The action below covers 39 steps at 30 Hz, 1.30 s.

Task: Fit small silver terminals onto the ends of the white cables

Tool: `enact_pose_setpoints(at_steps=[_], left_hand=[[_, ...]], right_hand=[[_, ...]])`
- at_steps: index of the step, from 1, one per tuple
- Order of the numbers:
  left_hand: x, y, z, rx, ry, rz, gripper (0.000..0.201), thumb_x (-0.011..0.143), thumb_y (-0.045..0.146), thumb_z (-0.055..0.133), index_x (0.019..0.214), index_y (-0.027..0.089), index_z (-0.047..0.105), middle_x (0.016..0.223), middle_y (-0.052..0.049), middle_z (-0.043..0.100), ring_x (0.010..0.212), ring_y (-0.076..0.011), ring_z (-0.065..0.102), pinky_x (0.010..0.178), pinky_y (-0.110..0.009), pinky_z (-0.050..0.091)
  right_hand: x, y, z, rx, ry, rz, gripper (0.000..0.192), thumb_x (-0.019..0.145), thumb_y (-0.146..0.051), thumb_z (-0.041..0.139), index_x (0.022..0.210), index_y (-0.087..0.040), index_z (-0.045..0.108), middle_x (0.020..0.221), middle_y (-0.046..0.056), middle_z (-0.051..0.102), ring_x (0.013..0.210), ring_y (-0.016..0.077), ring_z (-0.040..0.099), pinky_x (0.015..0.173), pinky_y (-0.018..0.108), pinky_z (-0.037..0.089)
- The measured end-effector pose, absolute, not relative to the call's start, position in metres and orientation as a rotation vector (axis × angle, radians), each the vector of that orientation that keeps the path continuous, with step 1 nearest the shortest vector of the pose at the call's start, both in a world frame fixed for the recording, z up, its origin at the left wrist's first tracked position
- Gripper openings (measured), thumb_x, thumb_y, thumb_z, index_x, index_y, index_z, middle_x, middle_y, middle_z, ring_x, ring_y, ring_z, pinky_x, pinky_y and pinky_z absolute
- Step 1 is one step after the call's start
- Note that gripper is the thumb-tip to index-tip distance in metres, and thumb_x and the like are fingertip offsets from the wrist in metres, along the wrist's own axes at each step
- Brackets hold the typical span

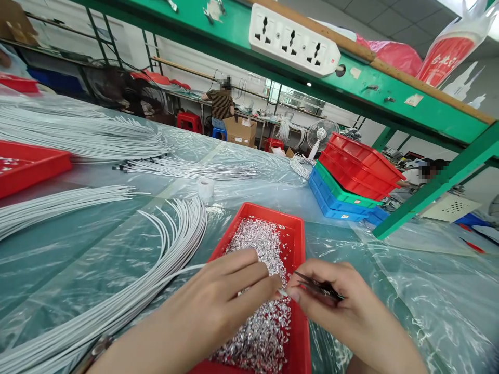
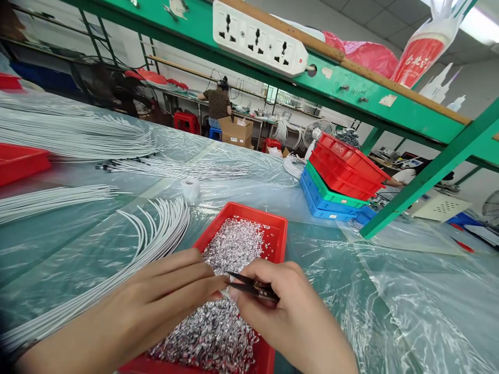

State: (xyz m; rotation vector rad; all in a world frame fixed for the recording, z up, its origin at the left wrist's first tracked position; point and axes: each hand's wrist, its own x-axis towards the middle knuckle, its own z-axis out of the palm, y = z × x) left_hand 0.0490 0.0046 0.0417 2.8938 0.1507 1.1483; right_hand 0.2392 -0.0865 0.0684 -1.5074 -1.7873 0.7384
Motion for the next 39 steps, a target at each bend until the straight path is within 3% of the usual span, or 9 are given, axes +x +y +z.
enact_pose_setpoints(at_steps=[12,20,26,31,35,39], left_hand=[[0.042,0.005,0.034,2.733,0.1,1.098,0.025,0.103,0.01,0.032,0.111,0.016,0.056,0.088,-0.005,0.064,0.077,-0.0169,0.053,0.07,-0.028,0.045],[0.043,0.004,0.035,2.543,0.031,1.112,0.02,0.097,0.004,0.043,0.107,0.017,0.054,0.083,-0.003,0.063,0.072,-0.0153,0.048,0.064,-0.027,0.042],[0.049,0.005,0.034,2.446,0.04,1.265,0.017,0.098,0.009,0.044,0.104,0.019,0.057,0.081,-0.003,0.066,0.069,-0.0142,0.051,0.063,-0.026,0.043],[0.055,-0.007,0.037,2.044,0.358,1.211,0.018,0.096,0.023,0.05,0.084,0.02,0.063,0.06,0.004,0.054,0.051,-0.0099,0.044,0.047,-0.021,0.033],[0.056,-0.015,0.046,1.736,0.475,0.946,0.033,0.096,0.039,0.046,0.078,0.017,0.062,0.056,0.004,0.042,0.051,-0.0104,0.038,0.047,-0.022,0.031],[0.055,-0.017,0.05,1.598,0.485,0.806,0.035,0.095,0.043,0.045,0.075,0.017,0.058,0.054,0.005,0.039,0.051,-0.0107,0.034,0.05,-0.023,0.03]], right_hand=[[0.237,-0.093,0.068,-1.404,-1.614,0.905,0.01,0.09,-0.025,0.057,0.083,-0.021,0.063,0.075,0.0,0.063,0.069,0.0176,0.052,0.059,0.028,0.037],[0.23,-0.084,0.07,-1.074,-1.408,1.213,0.014,0.09,-0.024,0.068,0.079,-0.017,0.062,0.063,-0.005,0.043,0.054,0.0103,0.031,0.049,0.021,0.027],[0.223,-0.082,0.069,-1.026,-1.333,1.228,0.021,0.09,-0.032,0.072,0.079,-0.017,0.062,0.062,-0.006,0.037,0.051,0.0099,0.024,0.047,0.021,0.021],[0.217,-0.079,0.063,-1.064,-1.298,0.88,0.005,0.091,-0.026,0.064,0.091,-0.023,0.067,0.06,-0.007,0.034,0.05,0.0112,0.024,0.045,0.022,0.019],[0.217,-0.079,0.057,-1.085,-1.439,0.406,0.019,0.088,-0.015,0.064,0.096,-0.033,0.068,0.057,-0.008,0.033,0.044,0.0109,0.028,0.042,0.021,0.023],[0.216,-0.082,0.052,-1.18,-1.602,-0.055,0.023,0.086,-0.013,0.067,0.101,-0.031,0.065,0.057,-0.009,0.041,0.043,0.0106,0.039,0.046,0.021,0.038]])
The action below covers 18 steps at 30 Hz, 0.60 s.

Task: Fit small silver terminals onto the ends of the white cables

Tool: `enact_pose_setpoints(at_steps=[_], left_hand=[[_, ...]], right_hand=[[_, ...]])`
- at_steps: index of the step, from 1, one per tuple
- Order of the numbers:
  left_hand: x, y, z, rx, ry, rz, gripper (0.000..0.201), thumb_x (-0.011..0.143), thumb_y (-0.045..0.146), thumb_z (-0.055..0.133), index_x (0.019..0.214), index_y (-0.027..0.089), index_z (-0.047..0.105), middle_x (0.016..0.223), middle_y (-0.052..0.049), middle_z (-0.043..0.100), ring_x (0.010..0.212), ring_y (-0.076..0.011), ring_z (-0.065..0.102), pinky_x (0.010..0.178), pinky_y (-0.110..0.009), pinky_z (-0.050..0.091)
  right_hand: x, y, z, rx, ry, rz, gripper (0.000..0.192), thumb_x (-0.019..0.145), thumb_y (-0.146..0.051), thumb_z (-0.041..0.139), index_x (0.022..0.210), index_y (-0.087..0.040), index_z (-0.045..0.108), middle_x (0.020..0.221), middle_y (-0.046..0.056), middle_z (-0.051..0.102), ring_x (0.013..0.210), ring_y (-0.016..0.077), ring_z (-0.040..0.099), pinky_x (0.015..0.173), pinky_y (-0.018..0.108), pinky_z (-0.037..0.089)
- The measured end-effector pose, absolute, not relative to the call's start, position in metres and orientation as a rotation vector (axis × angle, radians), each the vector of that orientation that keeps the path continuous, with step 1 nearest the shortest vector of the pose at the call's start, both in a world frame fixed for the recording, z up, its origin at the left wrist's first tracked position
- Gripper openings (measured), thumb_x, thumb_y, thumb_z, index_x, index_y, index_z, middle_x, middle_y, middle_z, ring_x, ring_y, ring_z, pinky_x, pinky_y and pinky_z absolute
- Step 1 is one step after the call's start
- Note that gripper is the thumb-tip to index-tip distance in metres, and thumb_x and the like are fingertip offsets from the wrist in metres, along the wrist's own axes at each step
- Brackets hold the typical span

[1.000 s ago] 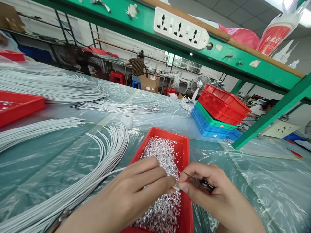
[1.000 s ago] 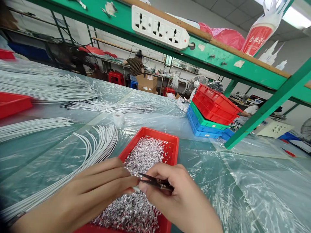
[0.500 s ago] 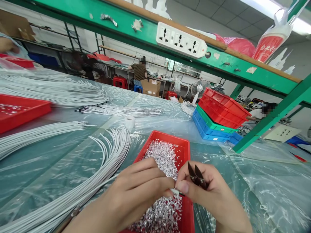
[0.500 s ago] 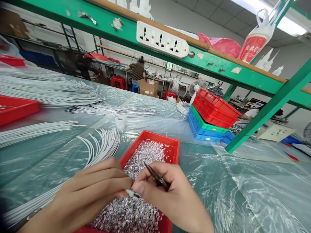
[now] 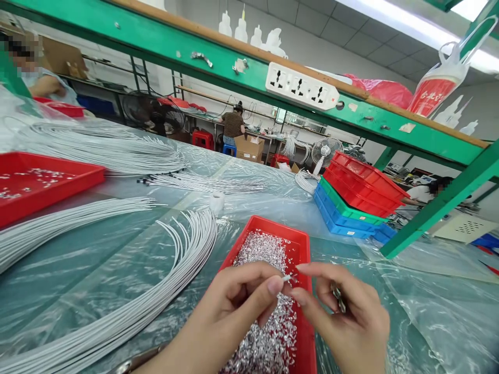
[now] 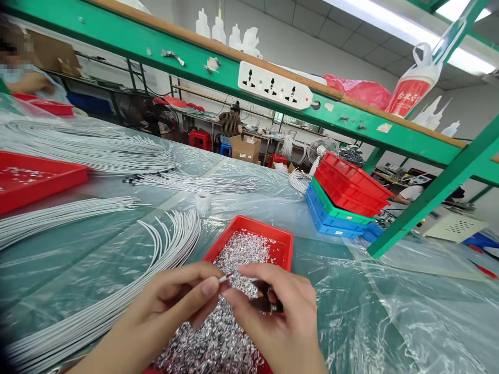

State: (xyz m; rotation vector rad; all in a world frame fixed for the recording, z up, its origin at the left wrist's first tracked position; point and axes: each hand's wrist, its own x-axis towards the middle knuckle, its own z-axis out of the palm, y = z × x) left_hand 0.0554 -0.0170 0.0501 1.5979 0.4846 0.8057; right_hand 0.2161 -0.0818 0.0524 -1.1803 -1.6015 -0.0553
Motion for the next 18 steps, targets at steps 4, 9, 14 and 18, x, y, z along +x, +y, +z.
enact_pose_setpoints(at_steps=[4,9,14,18], left_hand=[[0.0563,-0.0133,0.0449,1.537,0.372,0.773,0.033,0.096,0.043,0.046,0.079,0.018,0.06,0.051,0.007,0.038,0.048,-0.0098,0.031,0.048,-0.021,0.028],[0.0561,-0.0104,0.0401,1.467,0.304,0.746,0.032,0.097,0.043,0.048,0.082,0.018,0.061,0.052,0.008,0.039,0.048,-0.0083,0.03,0.049,-0.02,0.026],[0.0565,-0.0121,0.0412,1.475,0.315,0.75,0.033,0.097,0.043,0.047,0.078,0.018,0.058,0.051,0.008,0.036,0.047,-0.0088,0.028,0.047,-0.021,0.024],[0.0581,-0.0114,0.0404,1.487,0.354,0.765,0.034,0.096,0.043,0.047,0.078,0.017,0.059,0.052,0.008,0.038,0.048,-0.0087,0.031,0.048,-0.02,0.025]], right_hand=[[0.2119,-0.0825,0.0532,-1.127,-1.702,-0.169,0.026,0.089,-0.005,0.058,0.101,-0.028,0.06,0.068,-0.008,0.059,0.049,0.0096,0.053,0.053,0.021,0.047],[0.2101,-0.0821,0.0551,-1.118,-1.736,-0.149,0.031,0.09,-0.001,0.053,0.104,-0.028,0.058,0.076,-0.008,0.066,0.058,0.0096,0.061,0.057,0.021,0.052],[0.2113,-0.0829,0.0548,-1.16,-1.733,-0.124,0.028,0.091,-0.003,0.051,0.102,-0.028,0.056,0.078,-0.01,0.066,0.056,0.0071,0.061,0.058,0.019,0.05],[0.2121,-0.083,0.0535,-1.18,-1.727,-0.113,0.026,0.091,-0.004,0.052,0.101,-0.028,0.056,0.078,-0.01,0.066,0.056,0.0069,0.06,0.06,0.019,0.05]])
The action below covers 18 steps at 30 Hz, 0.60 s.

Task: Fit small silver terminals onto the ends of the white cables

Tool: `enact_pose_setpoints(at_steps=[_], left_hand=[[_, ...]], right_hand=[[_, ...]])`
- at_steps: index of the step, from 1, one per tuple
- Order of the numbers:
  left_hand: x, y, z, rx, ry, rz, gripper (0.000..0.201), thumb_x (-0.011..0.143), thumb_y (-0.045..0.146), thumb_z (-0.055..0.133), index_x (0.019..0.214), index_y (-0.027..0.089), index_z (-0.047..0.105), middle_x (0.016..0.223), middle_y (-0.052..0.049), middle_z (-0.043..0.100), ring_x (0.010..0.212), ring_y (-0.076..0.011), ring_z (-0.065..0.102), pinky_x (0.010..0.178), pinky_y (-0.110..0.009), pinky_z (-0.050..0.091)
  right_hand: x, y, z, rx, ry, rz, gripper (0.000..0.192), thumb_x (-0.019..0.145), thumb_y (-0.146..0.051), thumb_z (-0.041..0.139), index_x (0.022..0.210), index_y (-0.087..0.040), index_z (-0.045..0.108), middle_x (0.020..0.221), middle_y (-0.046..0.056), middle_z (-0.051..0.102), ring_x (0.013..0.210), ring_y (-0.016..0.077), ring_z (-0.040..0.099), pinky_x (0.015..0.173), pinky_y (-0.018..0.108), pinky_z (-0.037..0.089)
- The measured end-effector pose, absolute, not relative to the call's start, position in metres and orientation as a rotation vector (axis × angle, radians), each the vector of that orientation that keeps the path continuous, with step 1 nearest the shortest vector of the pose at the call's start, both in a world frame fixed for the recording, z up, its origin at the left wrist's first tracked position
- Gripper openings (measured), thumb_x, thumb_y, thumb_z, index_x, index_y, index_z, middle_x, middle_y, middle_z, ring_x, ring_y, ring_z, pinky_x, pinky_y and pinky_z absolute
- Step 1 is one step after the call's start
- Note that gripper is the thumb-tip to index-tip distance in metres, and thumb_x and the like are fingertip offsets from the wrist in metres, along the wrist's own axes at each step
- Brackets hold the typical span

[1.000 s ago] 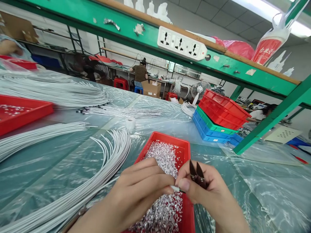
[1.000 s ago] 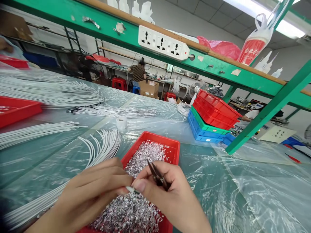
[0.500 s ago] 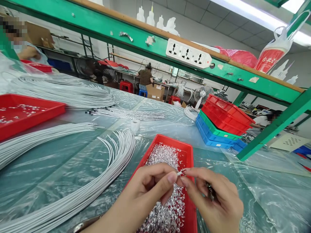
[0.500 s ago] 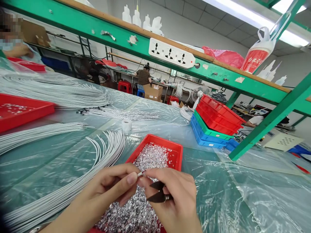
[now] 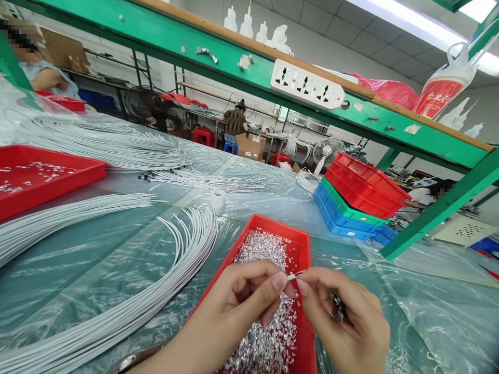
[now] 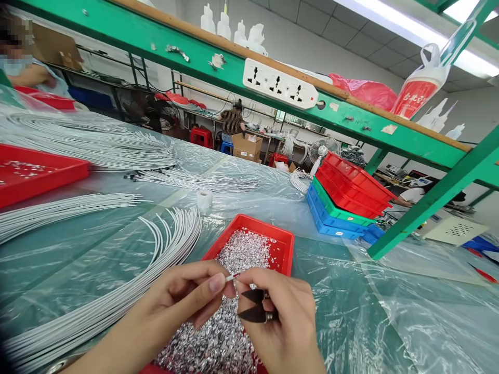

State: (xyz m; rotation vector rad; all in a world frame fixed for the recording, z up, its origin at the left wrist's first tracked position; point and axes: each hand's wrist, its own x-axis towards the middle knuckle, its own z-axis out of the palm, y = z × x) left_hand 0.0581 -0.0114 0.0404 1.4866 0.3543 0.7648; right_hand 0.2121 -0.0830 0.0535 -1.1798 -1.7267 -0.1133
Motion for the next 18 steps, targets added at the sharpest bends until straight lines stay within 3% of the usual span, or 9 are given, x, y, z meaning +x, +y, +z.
enact_pose_setpoints(at_steps=[9,18], left_hand=[[0.0604,-0.0163,0.0458,1.57,0.487,0.906,0.033,0.093,0.037,0.048,0.07,0.016,0.057,0.055,0.005,0.039,0.052,-0.0092,0.035,0.048,-0.02,0.028],[0.0601,-0.0157,0.0459,1.672,0.499,1.042,0.028,0.093,0.03,0.047,0.073,0.017,0.062,0.055,0.006,0.041,0.051,-0.0088,0.036,0.046,-0.019,0.029]], right_hand=[[0.2122,-0.0806,0.0529,-1.167,-1.725,-0.162,0.018,0.092,-0.008,0.056,0.094,-0.025,0.06,0.068,-0.011,0.061,0.043,0.0051,0.048,0.042,0.017,0.038],[0.2109,-0.0805,0.0532,-1.181,-1.706,-0.144,0.016,0.092,-0.01,0.057,0.092,-0.026,0.06,0.062,-0.011,0.056,0.041,0.0064,0.044,0.041,0.018,0.036]])
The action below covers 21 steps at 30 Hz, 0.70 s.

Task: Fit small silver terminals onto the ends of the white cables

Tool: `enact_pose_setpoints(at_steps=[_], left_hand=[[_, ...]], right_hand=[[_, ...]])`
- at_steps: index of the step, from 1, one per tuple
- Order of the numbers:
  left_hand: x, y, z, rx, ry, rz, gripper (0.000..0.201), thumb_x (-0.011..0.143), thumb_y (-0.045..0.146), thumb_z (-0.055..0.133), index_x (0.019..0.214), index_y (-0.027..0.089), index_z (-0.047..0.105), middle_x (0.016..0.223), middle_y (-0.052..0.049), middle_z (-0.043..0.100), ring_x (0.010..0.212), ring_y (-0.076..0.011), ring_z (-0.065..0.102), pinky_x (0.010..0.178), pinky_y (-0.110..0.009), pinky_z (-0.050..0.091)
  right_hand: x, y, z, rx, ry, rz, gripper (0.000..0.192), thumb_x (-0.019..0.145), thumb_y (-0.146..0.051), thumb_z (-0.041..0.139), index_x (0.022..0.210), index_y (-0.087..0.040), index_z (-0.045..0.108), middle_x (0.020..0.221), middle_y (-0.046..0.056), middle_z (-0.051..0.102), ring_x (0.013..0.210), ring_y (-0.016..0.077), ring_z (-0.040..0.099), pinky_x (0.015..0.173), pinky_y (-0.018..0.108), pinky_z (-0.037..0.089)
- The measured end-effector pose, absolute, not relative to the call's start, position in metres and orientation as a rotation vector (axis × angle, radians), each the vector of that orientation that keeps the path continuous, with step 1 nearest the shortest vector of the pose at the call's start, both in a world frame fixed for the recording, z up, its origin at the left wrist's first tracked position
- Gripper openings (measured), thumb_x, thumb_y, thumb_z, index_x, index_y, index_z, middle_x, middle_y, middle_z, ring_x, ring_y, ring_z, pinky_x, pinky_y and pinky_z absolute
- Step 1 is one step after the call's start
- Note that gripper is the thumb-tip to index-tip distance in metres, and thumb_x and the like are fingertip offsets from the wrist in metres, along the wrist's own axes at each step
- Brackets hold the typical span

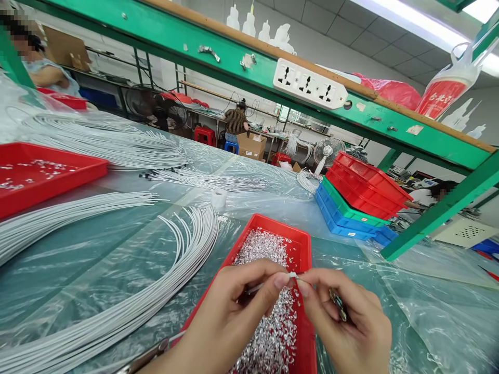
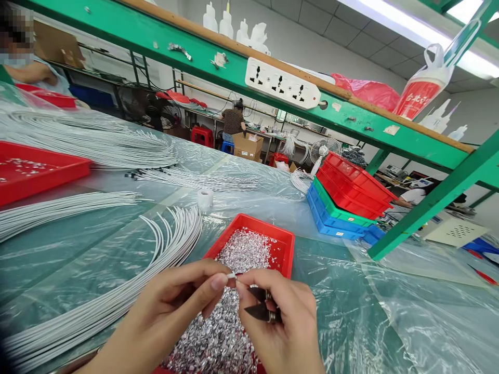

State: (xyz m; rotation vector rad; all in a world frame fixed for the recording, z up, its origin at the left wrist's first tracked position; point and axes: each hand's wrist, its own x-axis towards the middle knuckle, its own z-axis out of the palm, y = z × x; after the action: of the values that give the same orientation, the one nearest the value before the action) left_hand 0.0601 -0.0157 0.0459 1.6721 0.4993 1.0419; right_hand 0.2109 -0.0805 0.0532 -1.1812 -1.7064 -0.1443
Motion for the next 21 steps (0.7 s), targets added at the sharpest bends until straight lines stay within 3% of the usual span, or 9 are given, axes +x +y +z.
enact_pose_setpoints(at_steps=[8,14,21], left_hand=[[0.062,-0.018,0.04,1.8,0.52,1.208,0.023,0.092,0.022,0.05,0.077,0.018,0.067,0.056,0.006,0.05,0.049,-0.0074,0.042,0.043,-0.017,0.032],[0.065,-0.008,0.037,1.824,0.601,1.322,0.018,0.091,0.024,0.053,0.081,0.018,0.067,0.055,0.006,0.05,0.047,-0.0074,0.041,0.043,-0.018,0.032],[0.062,0.003,0.035,1.587,0.472,1.03,0.033,0.096,0.041,0.043,0.078,0.017,0.058,0.056,0.004,0.052,0.048,-0.0087,0.038,0.045,-0.021,0.028]], right_hand=[[0.214,-0.081,0.05,-1.213,-1.699,-0.141,0.016,0.092,-0.012,0.057,0.094,-0.027,0.061,0.064,-0.011,0.059,0.044,0.0065,0.048,0.044,0.017,0.039],[0.212,-0.084,0.051,-1.206,-1.728,-0.062,0.018,0.09,-0.011,0.057,0.091,-0.028,0.062,0.061,-0.011,0.055,0.041,0.0075,0.042,0.044,0.019,0.037],[0.224,-0.079,0.054,-1.259,-1.585,0.037,0.012,0.092,-0.018,0.061,0.088,-0.027,0.069,0.061,-0.008,0.058,0.043,0.0096,0.044,0.041,0.018,0.034]])
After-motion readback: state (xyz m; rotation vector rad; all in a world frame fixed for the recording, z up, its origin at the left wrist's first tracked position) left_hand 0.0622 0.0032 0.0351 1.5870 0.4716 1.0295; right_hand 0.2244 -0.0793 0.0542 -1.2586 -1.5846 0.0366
